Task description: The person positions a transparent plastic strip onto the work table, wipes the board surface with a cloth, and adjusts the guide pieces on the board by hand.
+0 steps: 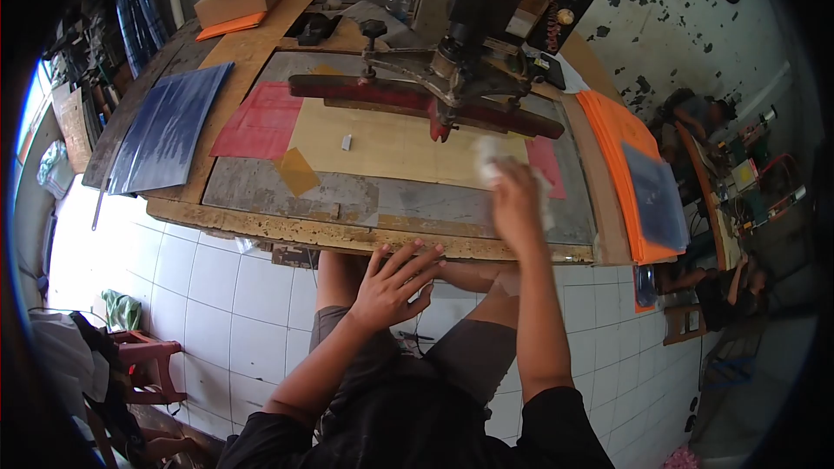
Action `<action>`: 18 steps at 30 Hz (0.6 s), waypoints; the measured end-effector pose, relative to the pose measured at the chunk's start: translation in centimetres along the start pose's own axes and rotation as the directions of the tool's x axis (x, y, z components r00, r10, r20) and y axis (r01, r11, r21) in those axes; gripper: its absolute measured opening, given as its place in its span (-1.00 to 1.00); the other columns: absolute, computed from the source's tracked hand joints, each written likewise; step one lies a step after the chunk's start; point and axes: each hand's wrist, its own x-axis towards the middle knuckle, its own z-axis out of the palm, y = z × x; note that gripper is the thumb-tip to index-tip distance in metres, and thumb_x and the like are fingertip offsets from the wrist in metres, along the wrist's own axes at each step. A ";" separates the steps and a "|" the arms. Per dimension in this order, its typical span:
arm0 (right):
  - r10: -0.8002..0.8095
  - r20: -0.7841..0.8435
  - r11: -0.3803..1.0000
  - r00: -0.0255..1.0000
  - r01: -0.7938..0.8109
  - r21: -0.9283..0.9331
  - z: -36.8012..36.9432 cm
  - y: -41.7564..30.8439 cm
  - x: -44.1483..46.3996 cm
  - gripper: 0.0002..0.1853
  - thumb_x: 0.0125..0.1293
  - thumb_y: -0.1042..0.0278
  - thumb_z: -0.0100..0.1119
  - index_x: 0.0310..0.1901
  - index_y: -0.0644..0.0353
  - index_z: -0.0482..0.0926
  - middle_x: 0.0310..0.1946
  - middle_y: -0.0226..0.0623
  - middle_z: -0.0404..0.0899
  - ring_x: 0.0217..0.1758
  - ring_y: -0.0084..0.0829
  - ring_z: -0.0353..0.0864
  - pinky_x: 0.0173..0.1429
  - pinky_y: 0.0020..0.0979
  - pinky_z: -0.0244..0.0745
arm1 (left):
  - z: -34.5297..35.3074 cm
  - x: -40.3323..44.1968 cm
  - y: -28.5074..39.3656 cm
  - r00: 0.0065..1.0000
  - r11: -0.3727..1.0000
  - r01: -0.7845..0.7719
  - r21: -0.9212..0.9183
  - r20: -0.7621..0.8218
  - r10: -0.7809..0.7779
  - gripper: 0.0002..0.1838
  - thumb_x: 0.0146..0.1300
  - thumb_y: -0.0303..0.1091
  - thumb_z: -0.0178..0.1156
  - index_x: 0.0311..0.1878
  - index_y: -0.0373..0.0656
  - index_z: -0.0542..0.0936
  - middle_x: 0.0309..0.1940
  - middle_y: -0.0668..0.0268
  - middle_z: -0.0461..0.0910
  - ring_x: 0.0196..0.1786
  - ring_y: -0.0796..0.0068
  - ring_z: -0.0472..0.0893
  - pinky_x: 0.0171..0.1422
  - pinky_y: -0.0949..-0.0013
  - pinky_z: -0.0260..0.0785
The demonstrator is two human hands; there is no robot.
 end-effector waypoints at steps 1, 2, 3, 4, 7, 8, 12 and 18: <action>-0.120 0.069 0.987 0.990 0.111 0.118 0.1 -2.9 -0.9 -0.61 0.53 0.45 0.26 0.34 0.08 0.71 0.42 -0.06 0.60 0.53 0.11 0.48 0.65 0.12 0.31 | -0.2 0.2 0.1 1.000 1.000 -0.006 0.002 -0.013 0.006 -0.49 0.32 -0.23 0.41 0.37 0.21 0.72 0.58 0.58 0.56 0.63 0.38 0.48 0.67 -0.09 0.17; -0.244 0.124 0.947 0.962 0.209 0.242 -0.2 -5.9 -2.0 -0.60 0.53 0.44 0.27 0.36 0.06 0.71 0.44 -0.09 0.60 0.55 0.11 0.48 0.67 0.12 0.29 | -0.2 0.2 0.1 1.000 1.000 -0.011 0.005 -0.024 0.011 -0.50 0.32 -0.26 0.41 0.36 0.19 0.72 0.59 0.57 0.55 0.63 0.39 0.48 0.64 -0.09 0.21; -0.339 0.167 0.909 0.926 0.276 0.312 -0.9 -8.3 -3.1 -0.59 0.53 0.43 0.28 0.36 0.02 0.72 0.45 -0.13 0.60 0.57 0.09 0.46 0.70 0.11 0.26 | -0.1 -0.3 -0.1 1.000 1.000 -0.017 -0.007 -0.012 0.017 -0.49 0.31 -0.26 0.41 0.35 0.19 0.72 0.59 0.57 0.55 0.62 0.39 0.49 0.63 -0.09 0.22; -0.437 0.200 0.859 0.877 0.341 0.382 -1.4 -9.4 -3.5 -0.58 0.53 0.43 0.29 0.37 -0.02 0.73 0.46 -0.18 0.59 0.60 0.06 0.44 0.72 0.09 0.23 | 0.2 -0.7 -0.5 1.000 1.000 -0.023 -0.015 -0.007 0.023 -0.48 0.30 -0.27 0.41 0.35 0.19 0.72 0.59 0.58 0.55 0.62 0.38 0.49 0.63 -0.08 0.23; -0.313 0.243 0.907 0.918 0.212 0.365 -2.6 -5.6 -2.5 -0.60 0.54 0.40 0.29 0.36 -0.07 0.75 0.49 -0.22 0.59 0.61 0.03 0.44 0.72 0.05 0.26 | -0.3 0.0 -0.3 1.000 1.000 -0.025 -0.003 0.007 0.025 -0.48 0.30 -0.27 0.41 0.35 0.20 0.72 0.58 0.58 0.56 0.61 0.39 0.49 0.65 -0.07 0.20; -0.212 0.201 0.950 0.956 0.154 0.270 -2.4 -3.0 -2.2 -0.60 0.57 0.37 0.26 0.38 -0.08 0.73 0.47 -0.23 0.60 0.60 0.03 0.45 0.70 0.05 0.29 | -0.5 0.1 -0.2 1.000 1.000 -0.025 0.005 0.019 0.024 -0.48 0.30 -0.27 0.41 0.35 0.20 0.72 0.58 0.58 0.56 0.61 0.39 0.49 0.66 -0.07 0.19; 0.138 0.059 0.988 0.989 -0.141 0.059 -3.3 4.8 -1.2 -0.60 0.58 0.37 0.24 0.39 0.00 0.71 0.43 -0.17 0.62 0.54 0.03 0.49 0.64 0.07 0.34 | -0.3 -0.1 0.0 1.000 1.000 -0.011 0.009 0.007 0.011 -0.49 0.30 -0.27 0.41 0.35 0.23 0.73 0.57 0.59 0.56 0.62 0.40 0.48 0.69 -0.06 0.15; -0.231 0.152 0.960 0.961 0.201 0.193 -5.1 -6.2 -6.3 -0.58 0.57 0.37 0.23 0.40 0.07 0.64 0.43 -0.10 0.57 0.54 0.11 0.46 0.62 0.16 0.31 | 0.2 -0.2 0.1 1.000 1.000 0.000 0.014 -0.020 0.000 -0.48 0.31 -0.26 0.41 0.37 0.26 0.72 0.57 0.58 0.56 0.62 0.41 0.48 0.66 -0.07 0.18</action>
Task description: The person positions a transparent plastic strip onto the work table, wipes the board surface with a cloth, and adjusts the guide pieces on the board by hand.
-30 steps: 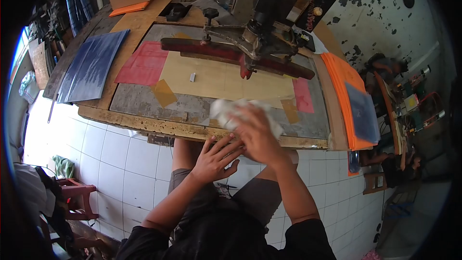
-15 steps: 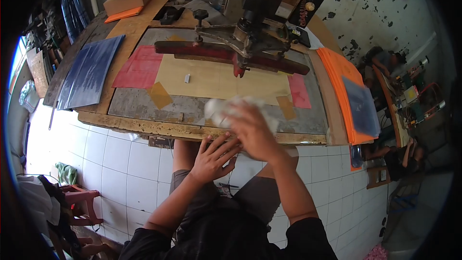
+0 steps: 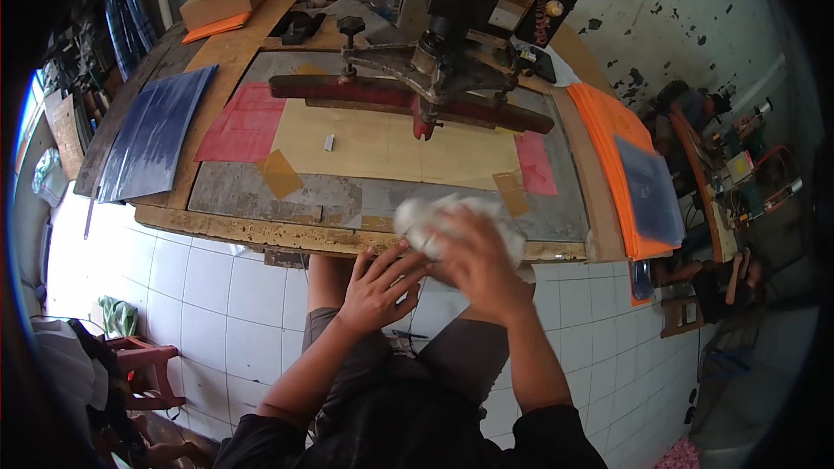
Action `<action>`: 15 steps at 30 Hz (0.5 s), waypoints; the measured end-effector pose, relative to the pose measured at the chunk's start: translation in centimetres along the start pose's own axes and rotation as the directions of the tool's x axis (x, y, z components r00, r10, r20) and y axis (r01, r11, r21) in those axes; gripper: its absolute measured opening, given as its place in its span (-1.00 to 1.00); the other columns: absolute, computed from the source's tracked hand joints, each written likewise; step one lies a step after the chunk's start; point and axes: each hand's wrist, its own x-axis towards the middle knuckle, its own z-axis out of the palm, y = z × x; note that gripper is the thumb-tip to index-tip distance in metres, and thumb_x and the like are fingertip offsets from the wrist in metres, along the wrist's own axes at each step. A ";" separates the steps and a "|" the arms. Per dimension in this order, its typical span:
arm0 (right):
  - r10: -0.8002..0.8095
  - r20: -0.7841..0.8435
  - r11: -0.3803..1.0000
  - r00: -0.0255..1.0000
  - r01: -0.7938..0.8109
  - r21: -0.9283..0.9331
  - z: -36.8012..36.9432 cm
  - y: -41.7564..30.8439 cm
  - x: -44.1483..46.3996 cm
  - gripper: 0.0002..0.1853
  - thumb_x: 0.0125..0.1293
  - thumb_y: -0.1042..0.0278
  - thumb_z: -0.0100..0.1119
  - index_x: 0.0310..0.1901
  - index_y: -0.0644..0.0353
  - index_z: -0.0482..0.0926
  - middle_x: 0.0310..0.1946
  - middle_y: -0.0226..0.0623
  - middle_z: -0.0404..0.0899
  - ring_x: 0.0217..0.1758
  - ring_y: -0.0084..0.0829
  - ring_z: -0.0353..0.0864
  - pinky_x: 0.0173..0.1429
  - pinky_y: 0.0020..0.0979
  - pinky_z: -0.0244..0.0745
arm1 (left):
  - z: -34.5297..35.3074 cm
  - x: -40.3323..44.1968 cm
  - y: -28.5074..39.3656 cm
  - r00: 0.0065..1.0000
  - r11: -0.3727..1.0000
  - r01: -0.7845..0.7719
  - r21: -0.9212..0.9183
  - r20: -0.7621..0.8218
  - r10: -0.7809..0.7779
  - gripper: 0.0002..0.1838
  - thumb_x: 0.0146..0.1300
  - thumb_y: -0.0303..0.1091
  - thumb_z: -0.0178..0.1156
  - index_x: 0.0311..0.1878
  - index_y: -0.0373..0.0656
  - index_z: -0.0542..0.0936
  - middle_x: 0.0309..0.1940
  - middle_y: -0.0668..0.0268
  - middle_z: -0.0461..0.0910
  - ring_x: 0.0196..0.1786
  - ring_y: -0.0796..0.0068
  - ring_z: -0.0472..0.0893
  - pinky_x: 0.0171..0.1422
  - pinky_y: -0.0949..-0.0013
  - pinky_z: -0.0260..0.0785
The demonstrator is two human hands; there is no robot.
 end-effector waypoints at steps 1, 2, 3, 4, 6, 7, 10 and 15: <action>-0.030 0.044 0.999 0.999 0.031 -0.016 -0.1 -1.8 -0.7 -0.57 0.57 0.38 0.22 0.41 0.08 0.63 0.44 -0.10 0.56 0.55 0.12 0.45 0.62 0.17 0.30 | 0.1 -0.2 -0.1 1.000 1.000 0.001 0.009 0.011 -0.001 -0.50 0.31 -0.25 0.42 0.34 0.27 0.74 0.56 0.58 0.58 0.62 0.40 0.49 0.70 -0.06 0.11; -0.062 0.085 0.997 0.994 0.064 -0.030 0.0 -2.6 -1.0 -0.56 0.56 0.39 0.22 0.43 0.09 0.61 0.45 -0.10 0.55 0.56 0.14 0.44 0.62 0.18 0.30 | 0.1 -0.2 -0.2 1.000 1.000 -0.001 0.020 0.020 0.000 -0.52 0.30 -0.23 0.42 0.31 0.27 0.76 0.54 0.58 0.60 0.61 0.40 0.49 0.75 -0.06 0.03; 0.034 0.021 0.996 0.999 -0.032 -0.086 0.1 -1.3 -1.6 -0.55 0.56 0.37 0.23 0.44 0.09 0.61 0.47 -0.12 0.55 0.57 0.14 0.43 0.63 0.18 0.29 | 0.0 -0.3 -0.3 1.000 0.999 -0.003 0.032 0.029 0.002 -0.55 0.30 -0.22 0.43 0.28 0.28 0.78 0.52 0.59 0.62 0.61 0.40 0.50 0.79 -0.06 -0.04; 0.128 -0.048 0.981 0.991 -0.134 -0.138 -0.1 1.5 -2.9 -0.53 0.56 0.35 0.24 0.45 0.09 0.60 0.49 -0.13 0.54 0.59 0.14 0.42 0.64 0.18 0.28 | -0.2 -0.2 -0.3 0.999 0.999 -0.006 0.043 0.042 0.004 -0.54 0.30 -0.22 0.43 0.28 0.28 0.78 0.52 0.58 0.62 0.61 0.40 0.50 0.79 -0.06 -0.04; 0.290 -0.186 0.910 0.939 -0.331 -0.251 -0.6 4.9 -4.7 -0.51 0.55 0.31 0.26 0.47 0.08 0.59 0.52 -0.16 0.52 0.63 0.14 0.38 0.66 0.18 0.25 | -0.7 0.2 0.0 0.998 0.998 -0.016 0.060 0.058 0.012 -0.53 0.30 -0.23 0.43 0.30 0.29 0.77 0.51 0.58 0.63 0.61 0.39 0.49 0.79 -0.07 -0.05; 0.353 -0.256 0.852 0.900 -0.422 -0.310 -0.9 5.9 -5.5 -0.50 0.55 0.28 0.27 0.48 0.06 0.59 0.54 -0.17 0.50 0.65 0.13 0.37 0.68 0.19 0.23 | -0.6 0.2 0.2 0.999 0.998 -0.014 0.059 0.051 0.011 -0.50 0.30 -0.23 0.42 0.33 0.28 0.75 0.52 0.57 0.61 0.62 0.40 0.49 0.75 -0.06 0.01; 0.307 -0.230 0.856 0.923 -0.374 -0.358 -0.8 4.2 -6.8 -0.48 0.57 0.21 0.25 0.51 0.03 0.57 0.58 -0.19 0.46 0.70 0.10 0.31 0.71 0.22 0.17 | -0.4 0.3 0.3 0.999 0.999 0.002 0.051 0.032 -0.004 -0.47 0.33 -0.23 0.40 0.39 0.26 0.71 0.55 0.57 0.58 0.63 0.40 0.48 0.70 -0.04 0.11; 0.248 -0.091 0.909 0.964 -0.264 -0.323 -0.1 1.1 -6.9 -0.47 0.62 0.12 0.18 0.56 -0.04 0.53 0.63 -0.18 0.40 0.73 0.09 0.27 0.72 0.26 0.12 | -1.0 1.2 1.1 0.995 0.995 0.062 0.072 0.069 -0.067 -0.51 0.35 -0.12 0.44 0.36 0.20 0.71 0.53 0.54 0.61 0.64 0.34 0.46 0.79 -0.09 -0.07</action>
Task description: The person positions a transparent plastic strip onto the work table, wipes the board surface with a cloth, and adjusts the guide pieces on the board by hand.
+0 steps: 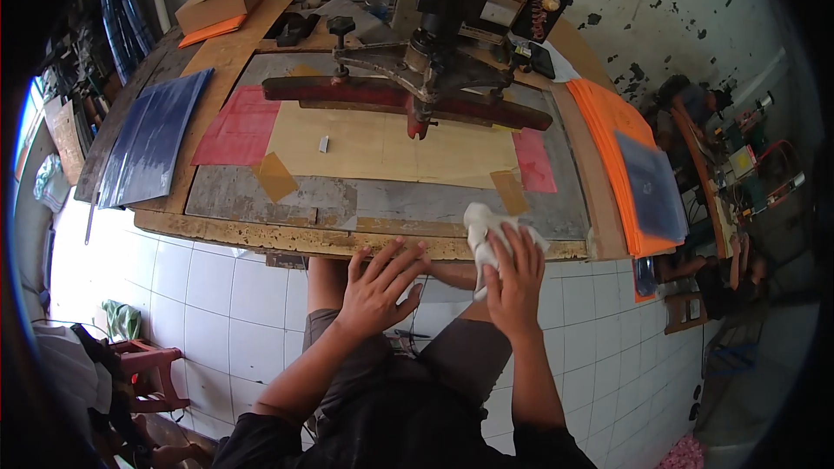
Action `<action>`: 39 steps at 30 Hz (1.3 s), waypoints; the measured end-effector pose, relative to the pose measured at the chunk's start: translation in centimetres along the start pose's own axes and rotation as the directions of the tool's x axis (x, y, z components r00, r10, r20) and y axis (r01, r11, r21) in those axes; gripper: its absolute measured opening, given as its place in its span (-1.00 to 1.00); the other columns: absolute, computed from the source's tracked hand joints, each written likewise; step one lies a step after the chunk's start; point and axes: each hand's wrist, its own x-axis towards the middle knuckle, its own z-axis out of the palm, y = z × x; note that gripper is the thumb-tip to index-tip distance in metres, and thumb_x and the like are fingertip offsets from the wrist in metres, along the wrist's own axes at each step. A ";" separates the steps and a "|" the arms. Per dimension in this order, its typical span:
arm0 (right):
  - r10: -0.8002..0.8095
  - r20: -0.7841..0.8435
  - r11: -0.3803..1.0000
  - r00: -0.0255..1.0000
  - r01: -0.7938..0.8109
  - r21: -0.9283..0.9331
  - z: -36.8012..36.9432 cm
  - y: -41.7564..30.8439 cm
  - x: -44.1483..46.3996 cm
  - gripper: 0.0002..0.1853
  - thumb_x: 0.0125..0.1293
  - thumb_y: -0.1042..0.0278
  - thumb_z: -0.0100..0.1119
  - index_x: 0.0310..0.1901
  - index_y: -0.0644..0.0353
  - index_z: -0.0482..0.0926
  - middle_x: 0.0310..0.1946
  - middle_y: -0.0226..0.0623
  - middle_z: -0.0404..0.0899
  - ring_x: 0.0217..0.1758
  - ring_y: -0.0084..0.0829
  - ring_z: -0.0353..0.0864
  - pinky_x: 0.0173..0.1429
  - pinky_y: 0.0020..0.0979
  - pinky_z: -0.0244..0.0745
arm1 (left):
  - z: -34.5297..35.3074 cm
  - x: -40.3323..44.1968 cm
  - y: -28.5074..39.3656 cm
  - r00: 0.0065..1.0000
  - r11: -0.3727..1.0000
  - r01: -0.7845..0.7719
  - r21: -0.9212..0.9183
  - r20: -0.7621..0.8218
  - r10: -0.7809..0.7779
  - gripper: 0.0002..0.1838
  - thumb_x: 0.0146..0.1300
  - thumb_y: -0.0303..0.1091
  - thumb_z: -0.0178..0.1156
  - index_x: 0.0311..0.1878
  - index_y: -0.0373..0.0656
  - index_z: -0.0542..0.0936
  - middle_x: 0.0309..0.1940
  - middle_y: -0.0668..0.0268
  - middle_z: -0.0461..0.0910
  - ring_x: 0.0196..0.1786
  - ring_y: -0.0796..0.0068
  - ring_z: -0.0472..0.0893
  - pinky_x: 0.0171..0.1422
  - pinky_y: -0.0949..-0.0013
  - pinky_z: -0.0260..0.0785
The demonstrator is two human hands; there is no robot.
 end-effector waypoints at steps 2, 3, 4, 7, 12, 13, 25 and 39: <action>0.024 -0.005 1.000 1.000 -0.024 0.010 0.0 0.8 1.9 -0.46 0.66 0.09 0.13 0.58 -0.02 0.49 0.61 -0.15 0.41 0.71 0.11 0.28 0.73 0.25 0.12 | -1.2 1.5 0.5 0.998 0.999 0.014 -0.035 0.065 -0.011 -0.48 0.38 -0.05 0.44 0.38 0.13 0.69 0.54 0.49 0.59 0.64 0.29 0.46 0.80 -0.16 -0.07; 0.026 -0.007 1.000 1.000 -0.026 0.008 0.1 1.2 3.0 -0.46 0.67 0.08 0.12 0.58 -0.01 0.48 0.61 -0.15 0.41 0.71 0.12 0.28 0.73 0.25 0.11 | -1.9 2.6 0.6 0.995 0.999 0.018 -0.050 0.097 -0.013 -0.46 0.39 -0.01 0.44 0.39 0.10 0.68 0.55 0.46 0.58 0.64 0.27 0.46 0.80 -0.19 -0.07; 0.028 -0.012 1.000 1.000 -0.028 0.004 0.4 1.7 4.1 -0.46 0.68 0.08 0.10 0.59 -0.01 0.47 0.61 -0.14 0.41 0.70 0.12 0.28 0.74 0.24 0.11 | -2.5 3.7 0.4 0.994 0.999 -0.002 -0.054 0.113 0.008 -0.45 0.41 0.00 0.42 0.40 0.06 0.68 0.55 0.42 0.58 0.64 0.25 0.46 0.80 -0.19 -0.06; -0.014 0.001 1.000 1.000 0.014 0.005 2.0 4.1 7.4 -0.45 0.69 0.09 0.09 0.61 -0.01 0.45 0.59 -0.12 0.41 0.68 0.14 0.30 0.73 0.23 0.13 | -3.3 6.7 -1.0 0.984 0.992 -0.048 -0.116 0.167 0.067 -0.41 0.46 0.02 0.39 0.44 -0.06 0.63 0.54 0.29 0.57 0.64 0.18 0.45 0.82 -0.21 0.00; -0.047 0.040 0.994 0.998 0.043 0.097 2.8 6.5 11.4 -0.46 0.68 0.12 0.12 0.61 -0.02 0.45 0.59 -0.10 0.40 0.66 0.13 0.30 0.73 0.21 0.16 | -3.1 9.0 -4.3 0.959 0.939 0.081 -0.334 0.281 0.018 -0.35 0.50 -0.04 0.35 0.52 -0.18 0.54 0.53 0.15 0.56 0.64 0.08 0.44 0.84 -0.16 0.04; -0.005 0.032 0.998 0.999 0.003 0.070 3.4 6.4 11.6 -0.45 0.66 0.17 0.17 0.60 -0.03 0.46 0.58 -0.12 0.41 0.66 0.13 0.31 0.72 0.21 0.18 | -3.0 8.9 -4.4 0.964 0.955 0.060 -0.291 0.267 0.020 -0.31 0.49 -0.02 0.36 0.54 -0.19 0.52 0.54 0.14 0.55 0.65 0.08 0.43 0.85 -0.17 0.01; -0.131 -0.013 0.976 0.991 0.131 0.175 3.8 -0.4 11.5 -0.55 0.57 0.33 0.27 0.45 -0.02 0.65 0.50 -0.17 0.53 0.63 0.09 0.38 0.75 0.15 0.17 | -3.2 9.0 -3.7 0.964 0.985 0.151 -0.082 0.232 -0.128 0.19 0.36 0.18 0.42 0.79 -0.29 0.03 0.61 -0.01 0.42 0.75 0.06 0.25 0.90 -0.24 -0.24; -0.254 0.110 0.924 0.961 0.207 0.322 1.5 -2.7 8.7 -0.55 0.63 0.26 0.23 0.48 -0.11 0.64 0.60 -0.27 0.45 0.74 0.03 0.27 0.76 0.22 0.13 | -3.0 8.8 -3.6 0.973 0.983 0.143 -0.115 0.198 -0.119 0.19 0.39 0.18 0.38 0.81 -0.26 -0.03 0.61 0.01 0.45 0.78 0.09 0.24 0.90 -0.27 -0.31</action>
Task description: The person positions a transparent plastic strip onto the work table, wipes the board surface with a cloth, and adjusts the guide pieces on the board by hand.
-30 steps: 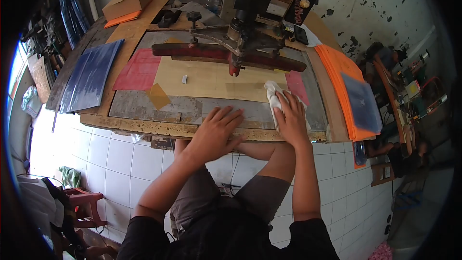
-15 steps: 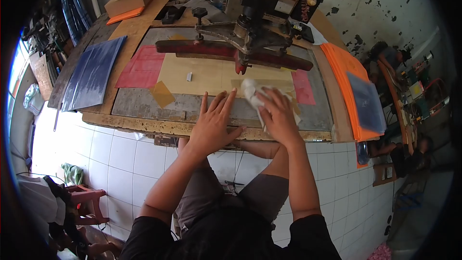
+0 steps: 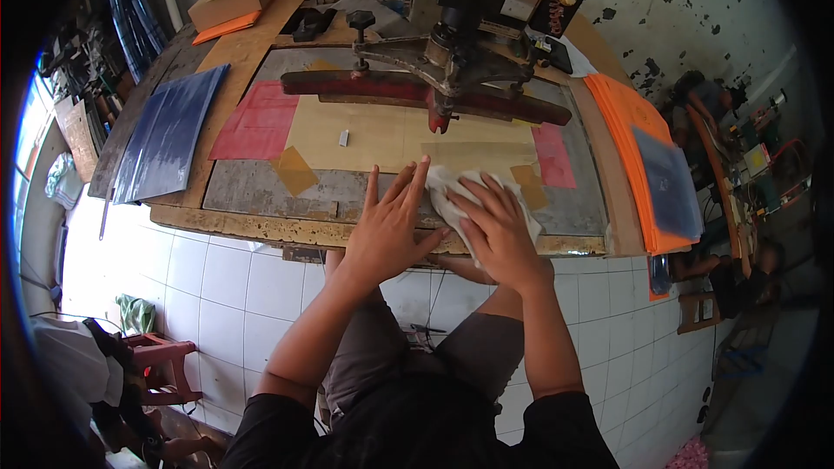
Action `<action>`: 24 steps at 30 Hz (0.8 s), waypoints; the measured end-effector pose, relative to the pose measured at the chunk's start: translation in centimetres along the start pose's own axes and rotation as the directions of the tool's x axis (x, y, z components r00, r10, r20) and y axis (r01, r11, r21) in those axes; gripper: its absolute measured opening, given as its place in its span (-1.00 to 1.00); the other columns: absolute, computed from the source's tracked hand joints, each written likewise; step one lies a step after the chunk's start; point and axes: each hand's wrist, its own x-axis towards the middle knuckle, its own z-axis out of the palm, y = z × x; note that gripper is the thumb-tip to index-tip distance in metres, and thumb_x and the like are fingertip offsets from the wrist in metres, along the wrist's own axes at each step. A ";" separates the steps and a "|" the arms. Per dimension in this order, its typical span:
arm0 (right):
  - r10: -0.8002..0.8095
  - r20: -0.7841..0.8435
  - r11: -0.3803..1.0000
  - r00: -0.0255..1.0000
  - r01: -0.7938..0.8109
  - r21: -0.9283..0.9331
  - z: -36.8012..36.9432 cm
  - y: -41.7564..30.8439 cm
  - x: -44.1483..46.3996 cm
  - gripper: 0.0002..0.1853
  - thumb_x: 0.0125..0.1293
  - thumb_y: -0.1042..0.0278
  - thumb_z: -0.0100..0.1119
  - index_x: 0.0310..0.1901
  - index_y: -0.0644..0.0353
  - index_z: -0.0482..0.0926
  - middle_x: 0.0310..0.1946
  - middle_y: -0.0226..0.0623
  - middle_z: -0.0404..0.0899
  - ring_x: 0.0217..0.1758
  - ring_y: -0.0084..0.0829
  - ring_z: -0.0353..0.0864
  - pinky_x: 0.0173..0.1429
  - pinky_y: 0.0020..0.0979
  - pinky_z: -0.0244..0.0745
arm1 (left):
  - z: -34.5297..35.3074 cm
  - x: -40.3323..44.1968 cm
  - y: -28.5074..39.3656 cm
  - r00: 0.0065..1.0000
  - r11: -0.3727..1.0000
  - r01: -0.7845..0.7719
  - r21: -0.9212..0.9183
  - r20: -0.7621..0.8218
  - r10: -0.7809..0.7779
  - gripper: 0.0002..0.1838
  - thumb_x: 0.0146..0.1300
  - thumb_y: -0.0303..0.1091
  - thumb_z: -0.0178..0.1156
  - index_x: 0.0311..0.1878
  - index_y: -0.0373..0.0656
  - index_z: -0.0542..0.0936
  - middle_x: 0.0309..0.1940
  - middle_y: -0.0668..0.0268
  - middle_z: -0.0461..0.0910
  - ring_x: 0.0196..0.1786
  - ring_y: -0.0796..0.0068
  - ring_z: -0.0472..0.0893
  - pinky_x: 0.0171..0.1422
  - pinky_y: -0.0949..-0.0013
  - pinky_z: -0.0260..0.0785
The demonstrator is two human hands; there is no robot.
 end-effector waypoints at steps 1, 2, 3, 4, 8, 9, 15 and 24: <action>0.005 0.016 1.000 1.000 -0.005 0.013 -0.7 0.3 -0.8 -0.55 0.63 0.26 0.23 0.48 -0.11 0.64 0.59 -0.27 0.46 0.75 0.02 0.26 0.76 0.22 0.13 | -0.1 0.0 0.0 1.000 1.000 -0.002 0.028 0.018 0.002 0.17 0.40 0.18 0.37 0.81 -0.24 -0.01 0.60 0.05 0.47 0.78 0.09 0.24 0.90 -0.29 -0.32; -0.015 0.021 1.000 1.000 0.015 0.001 -1.6 1.6 -1.7 -0.56 0.63 0.25 0.22 0.47 -0.10 0.65 0.58 -0.26 0.48 0.74 0.01 0.28 0.75 0.23 0.15 | -0.1 0.1 0.0 0.999 0.998 -0.007 0.055 0.038 0.004 0.15 0.41 0.19 0.36 0.81 -0.22 0.00 0.59 0.09 0.49 0.77 0.09 0.24 0.90 -0.30 -0.33; 0.059 -0.031 0.998 0.998 -0.060 -0.029 -2.3 3.4 -2.7 -0.56 0.63 0.25 0.23 0.47 -0.11 0.66 0.57 -0.26 0.49 0.74 0.02 0.28 0.75 0.21 0.16 | -0.2 0.1 0.2 0.998 0.997 -0.015 0.079 0.061 0.010 0.13 0.42 0.19 0.35 0.81 -0.20 0.02 0.58 0.13 0.51 0.77 0.09 0.25 0.90 -0.32 -0.34; 0.135 -0.085 0.989 0.987 -0.140 -0.055 -2.9 5.6 -3.8 -0.56 0.62 0.26 0.23 0.47 -0.11 0.66 0.57 -0.26 0.51 0.73 0.03 0.28 0.75 0.20 0.16 | -0.4 0.2 0.5 0.997 0.996 0.003 0.090 0.082 -0.010 -0.02 0.44 0.17 0.32 0.76 -0.14 0.22 0.61 0.24 0.49 0.78 0.09 0.24 0.89 -0.36 -0.36; 0.372 -0.347 0.838 0.861 -0.472 -0.273 -4.0 10.4 -6.3 -0.53 0.58 0.37 0.23 0.47 -0.08 0.65 0.55 -0.17 0.51 0.69 0.09 0.32 0.73 0.15 0.19 | 0.0 0.1 0.5 0.998 0.994 -0.037 0.101 0.044 0.033 -0.24 0.47 0.13 0.30 0.57 -0.14 0.53 0.66 0.33 0.43 0.79 0.08 0.20 0.89 -0.37 -0.38; 0.368 -0.380 0.807 0.849 -0.494 -0.322 -3.8 9.8 -6.1 -0.53 0.57 0.40 0.23 0.46 -0.06 0.65 0.55 -0.15 0.51 0.68 0.11 0.32 0.73 0.14 0.19 | 0.0 0.1 0.5 0.998 0.993 -0.046 0.106 0.047 0.042 -0.24 0.47 0.13 0.30 0.57 -0.14 0.53 0.66 0.32 0.43 0.79 0.08 0.20 0.89 -0.37 -0.38; -0.057 -0.033 0.996 0.998 0.054 -0.067 -1.3 -2.2 -5.5 -0.56 0.53 0.31 0.30 0.40 -0.04 0.68 0.54 -0.26 0.54 0.64 0.00 0.39 0.70 0.11 0.24 | -0.4 0.1 0.1 0.993 0.987 -0.083 0.135 0.091 0.071 -0.37 0.57 -0.05 0.11 0.58 -0.15 0.53 0.69 0.29 0.39 0.79 0.01 0.19 0.88 -0.41 -0.39; 0.321 -0.390 0.854 0.863 -0.442 -0.274 -2.1 6.1 -7.5 -0.51 0.57 0.24 0.25 0.49 -0.05 0.62 0.58 -0.21 0.49 0.69 0.06 0.32 0.75 0.20 0.12 | 0.2 0.1 0.7 0.995 0.982 -0.087 0.170 0.052 0.080 -0.40 0.59 -0.08 0.08 0.56 -0.19 0.55 0.68 0.26 0.39 0.77 0.01 0.22 0.86 -0.46 -0.35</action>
